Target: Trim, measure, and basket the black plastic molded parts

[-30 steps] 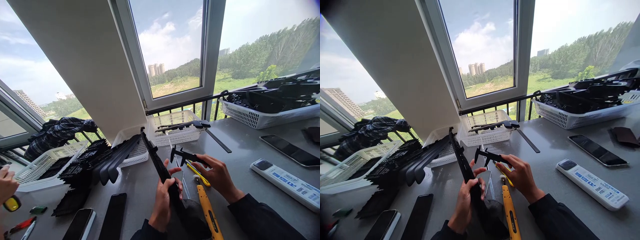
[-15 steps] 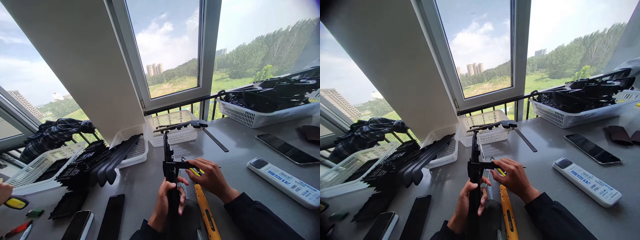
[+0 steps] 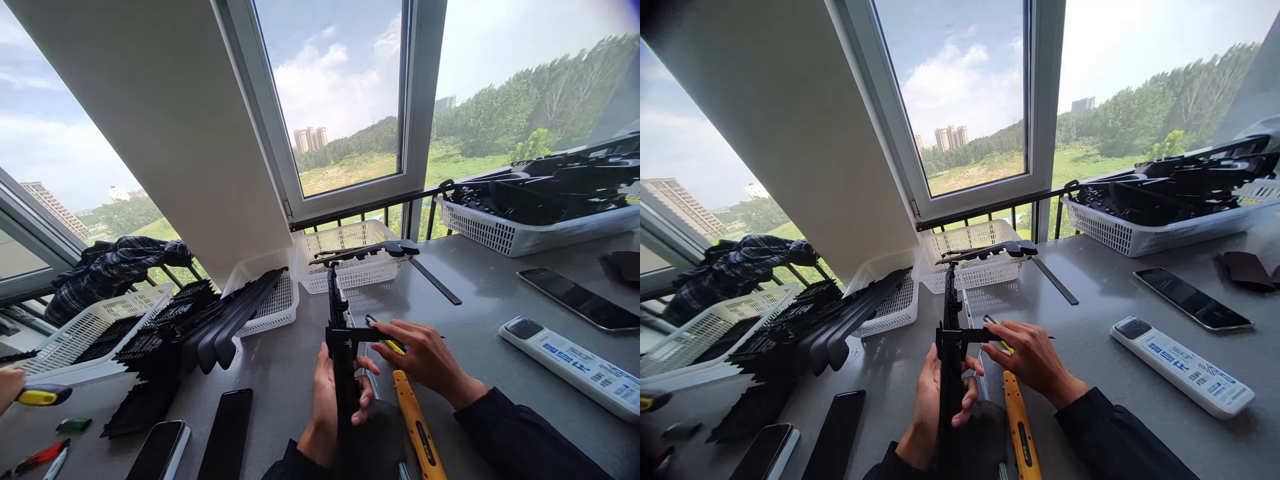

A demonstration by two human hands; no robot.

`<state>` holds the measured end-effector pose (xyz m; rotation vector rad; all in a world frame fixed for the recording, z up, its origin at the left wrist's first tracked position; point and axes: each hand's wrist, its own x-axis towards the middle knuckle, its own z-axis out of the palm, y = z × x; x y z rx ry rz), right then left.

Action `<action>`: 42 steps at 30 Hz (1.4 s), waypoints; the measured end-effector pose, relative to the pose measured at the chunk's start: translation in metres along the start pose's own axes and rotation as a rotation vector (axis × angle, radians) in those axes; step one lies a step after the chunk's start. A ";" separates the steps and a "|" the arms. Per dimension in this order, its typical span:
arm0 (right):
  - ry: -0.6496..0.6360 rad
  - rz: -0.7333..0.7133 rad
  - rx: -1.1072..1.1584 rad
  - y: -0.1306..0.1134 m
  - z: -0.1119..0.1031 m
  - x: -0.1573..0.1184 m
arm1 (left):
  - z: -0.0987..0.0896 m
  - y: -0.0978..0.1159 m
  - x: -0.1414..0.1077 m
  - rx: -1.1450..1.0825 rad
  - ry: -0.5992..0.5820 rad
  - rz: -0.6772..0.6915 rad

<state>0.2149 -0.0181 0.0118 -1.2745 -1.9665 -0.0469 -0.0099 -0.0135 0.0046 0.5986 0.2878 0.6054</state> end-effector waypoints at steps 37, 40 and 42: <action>0.090 0.272 0.197 -0.005 -0.007 0.004 | 0.035 0.002 -0.004 -0.043 0.335 0.255; 0.090 0.247 0.180 -0.005 -0.005 0.004 | 0.033 0.003 -0.003 -0.079 0.312 0.227; 0.091 0.231 0.160 -0.005 -0.004 0.003 | 0.031 0.002 -0.002 -0.077 0.280 0.202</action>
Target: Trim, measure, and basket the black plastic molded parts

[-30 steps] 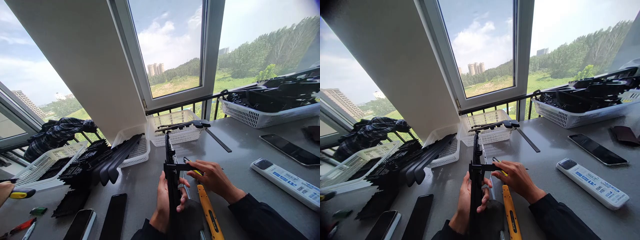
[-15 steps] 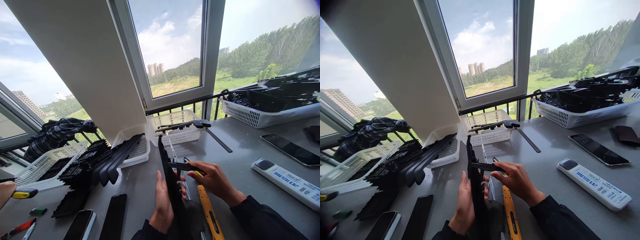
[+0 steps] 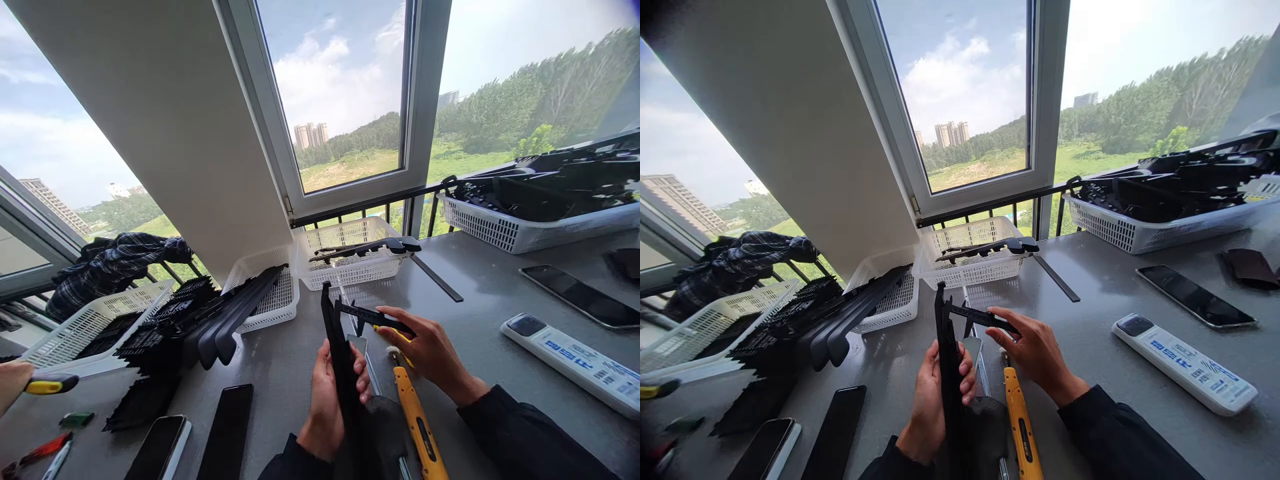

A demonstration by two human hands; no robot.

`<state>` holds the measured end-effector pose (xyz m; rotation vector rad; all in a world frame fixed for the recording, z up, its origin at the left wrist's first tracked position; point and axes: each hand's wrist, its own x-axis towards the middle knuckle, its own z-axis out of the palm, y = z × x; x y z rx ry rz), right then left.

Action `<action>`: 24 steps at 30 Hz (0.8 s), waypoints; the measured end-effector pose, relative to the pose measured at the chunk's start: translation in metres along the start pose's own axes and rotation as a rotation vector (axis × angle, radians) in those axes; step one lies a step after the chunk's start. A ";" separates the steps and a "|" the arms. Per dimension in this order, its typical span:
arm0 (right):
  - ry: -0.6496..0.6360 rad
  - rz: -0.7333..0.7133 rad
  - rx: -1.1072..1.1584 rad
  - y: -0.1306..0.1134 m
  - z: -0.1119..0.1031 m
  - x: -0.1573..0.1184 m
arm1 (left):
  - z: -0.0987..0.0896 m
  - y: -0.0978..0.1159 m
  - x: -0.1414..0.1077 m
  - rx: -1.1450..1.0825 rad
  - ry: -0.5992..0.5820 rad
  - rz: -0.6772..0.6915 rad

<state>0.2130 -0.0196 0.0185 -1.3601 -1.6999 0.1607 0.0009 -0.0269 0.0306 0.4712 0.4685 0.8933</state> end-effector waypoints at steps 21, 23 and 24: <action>-0.082 -0.132 -0.049 0.004 -0.006 0.000 | -0.024 -0.012 0.009 0.058 -0.190 -0.077; -0.098 -0.132 -0.054 0.004 -0.007 0.001 | -0.025 -0.010 0.010 0.056 -0.222 -0.066; -0.100 -0.129 -0.056 0.004 -0.007 0.001 | -0.025 -0.009 0.010 0.054 -0.237 -0.067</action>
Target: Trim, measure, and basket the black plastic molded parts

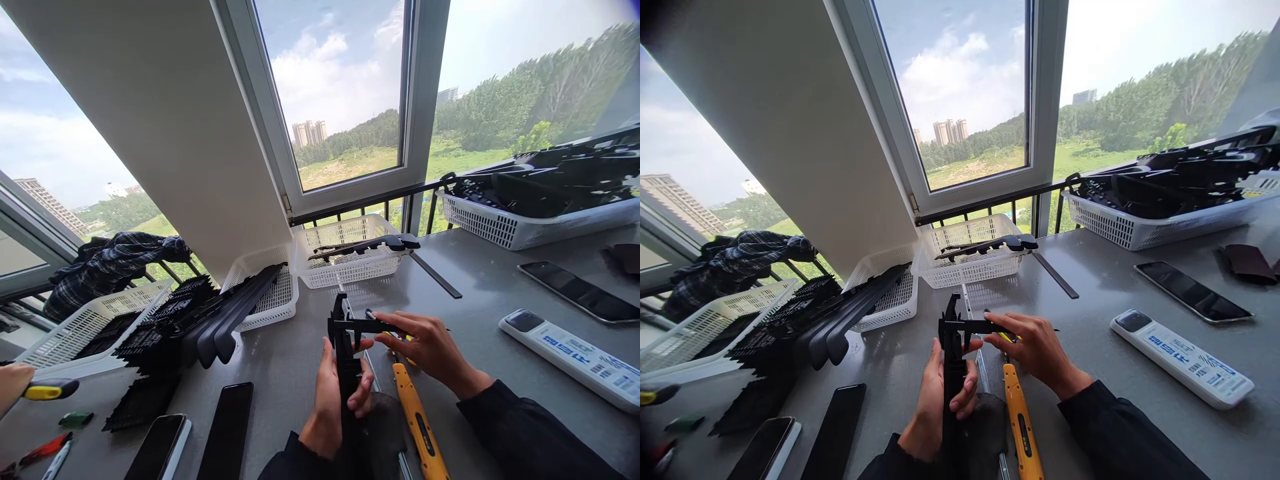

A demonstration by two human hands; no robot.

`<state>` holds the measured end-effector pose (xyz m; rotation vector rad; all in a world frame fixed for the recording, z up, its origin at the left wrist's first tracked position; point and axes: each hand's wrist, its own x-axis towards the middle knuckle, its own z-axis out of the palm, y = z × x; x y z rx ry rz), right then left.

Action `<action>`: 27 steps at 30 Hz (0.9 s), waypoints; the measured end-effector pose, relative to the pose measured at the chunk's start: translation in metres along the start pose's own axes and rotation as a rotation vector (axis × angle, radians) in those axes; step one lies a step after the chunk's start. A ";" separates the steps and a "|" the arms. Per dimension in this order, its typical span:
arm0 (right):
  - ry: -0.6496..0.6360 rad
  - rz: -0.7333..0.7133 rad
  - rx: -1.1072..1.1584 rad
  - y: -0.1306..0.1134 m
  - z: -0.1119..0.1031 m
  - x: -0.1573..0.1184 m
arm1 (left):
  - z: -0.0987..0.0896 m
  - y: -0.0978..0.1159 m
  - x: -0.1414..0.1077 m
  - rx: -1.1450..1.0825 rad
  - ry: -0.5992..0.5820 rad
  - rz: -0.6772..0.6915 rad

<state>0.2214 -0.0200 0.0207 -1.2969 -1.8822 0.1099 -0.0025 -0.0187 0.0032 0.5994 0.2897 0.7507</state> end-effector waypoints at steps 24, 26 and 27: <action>0.033 -0.023 -0.021 0.001 -0.003 -0.003 | 0.014 0.011 -0.006 -0.091 -0.102 -0.087; 0.025 -0.017 -0.018 0.001 -0.003 -0.003 | 0.015 0.012 -0.006 -0.087 -0.113 -0.086; 0.023 -0.017 -0.016 0.001 -0.003 -0.004 | 0.016 0.012 -0.006 -0.085 -0.115 -0.086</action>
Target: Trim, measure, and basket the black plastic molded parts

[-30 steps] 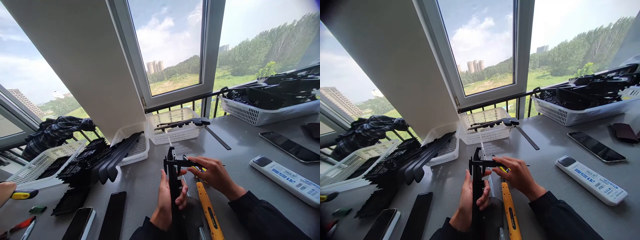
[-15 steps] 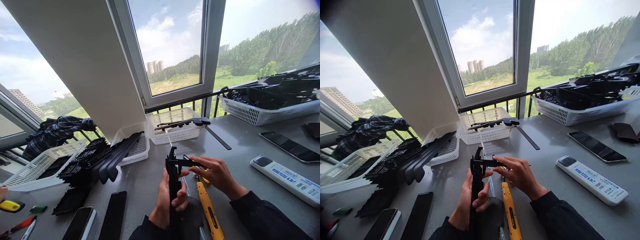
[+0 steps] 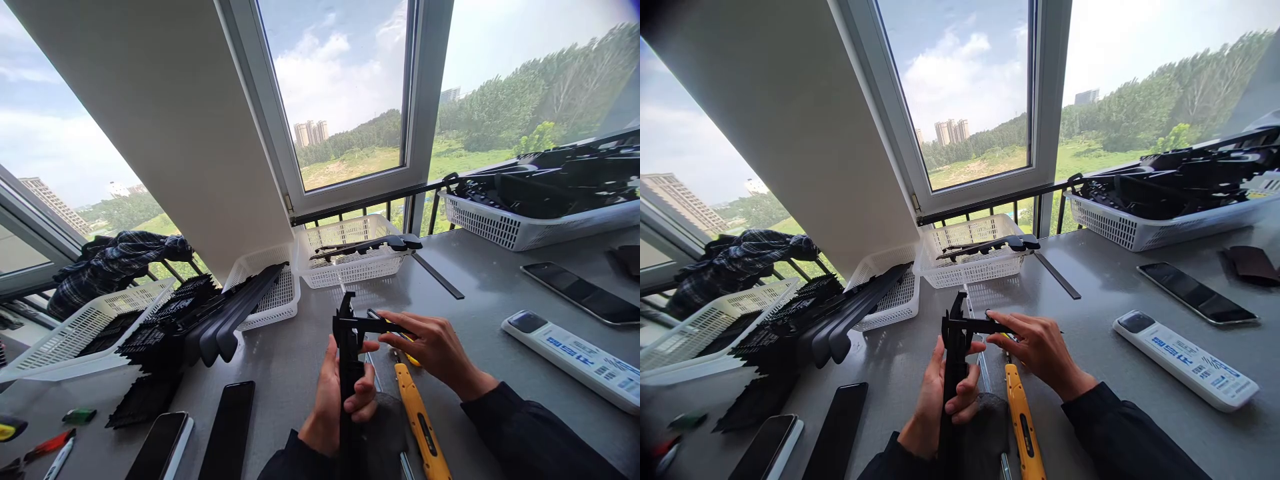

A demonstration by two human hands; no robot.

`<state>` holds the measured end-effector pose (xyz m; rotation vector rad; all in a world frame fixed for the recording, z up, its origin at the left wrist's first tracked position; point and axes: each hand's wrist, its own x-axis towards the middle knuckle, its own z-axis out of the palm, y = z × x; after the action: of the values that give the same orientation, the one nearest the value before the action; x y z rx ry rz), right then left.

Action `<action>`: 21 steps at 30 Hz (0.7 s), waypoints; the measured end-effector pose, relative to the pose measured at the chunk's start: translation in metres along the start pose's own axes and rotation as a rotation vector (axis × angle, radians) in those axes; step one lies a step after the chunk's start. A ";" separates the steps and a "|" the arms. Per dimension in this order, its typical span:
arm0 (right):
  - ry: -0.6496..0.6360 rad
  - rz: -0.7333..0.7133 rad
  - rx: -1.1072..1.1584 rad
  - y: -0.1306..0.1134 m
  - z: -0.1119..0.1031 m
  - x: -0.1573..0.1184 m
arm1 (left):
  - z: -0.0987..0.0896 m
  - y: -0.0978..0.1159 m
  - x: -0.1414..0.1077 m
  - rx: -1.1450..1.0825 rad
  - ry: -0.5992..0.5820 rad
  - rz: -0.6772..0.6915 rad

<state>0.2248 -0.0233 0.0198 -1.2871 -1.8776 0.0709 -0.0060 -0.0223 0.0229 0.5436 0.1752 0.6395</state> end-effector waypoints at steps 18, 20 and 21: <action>0.001 -0.058 -0.079 0.001 -0.002 0.000 | -0.002 -0.001 0.000 0.037 0.035 0.014; 0.006 -0.065 -0.087 0.002 -0.001 0.000 | -0.003 -0.001 0.001 0.037 0.028 0.015; 0.006 -0.068 -0.091 0.002 -0.001 0.000 | -0.003 -0.001 0.001 0.037 0.025 0.016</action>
<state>0.2268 -0.0230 0.0194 -1.2811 -1.9366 -0.0548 -0.0058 -0.0213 0.0197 0.5736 0.2072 0.6597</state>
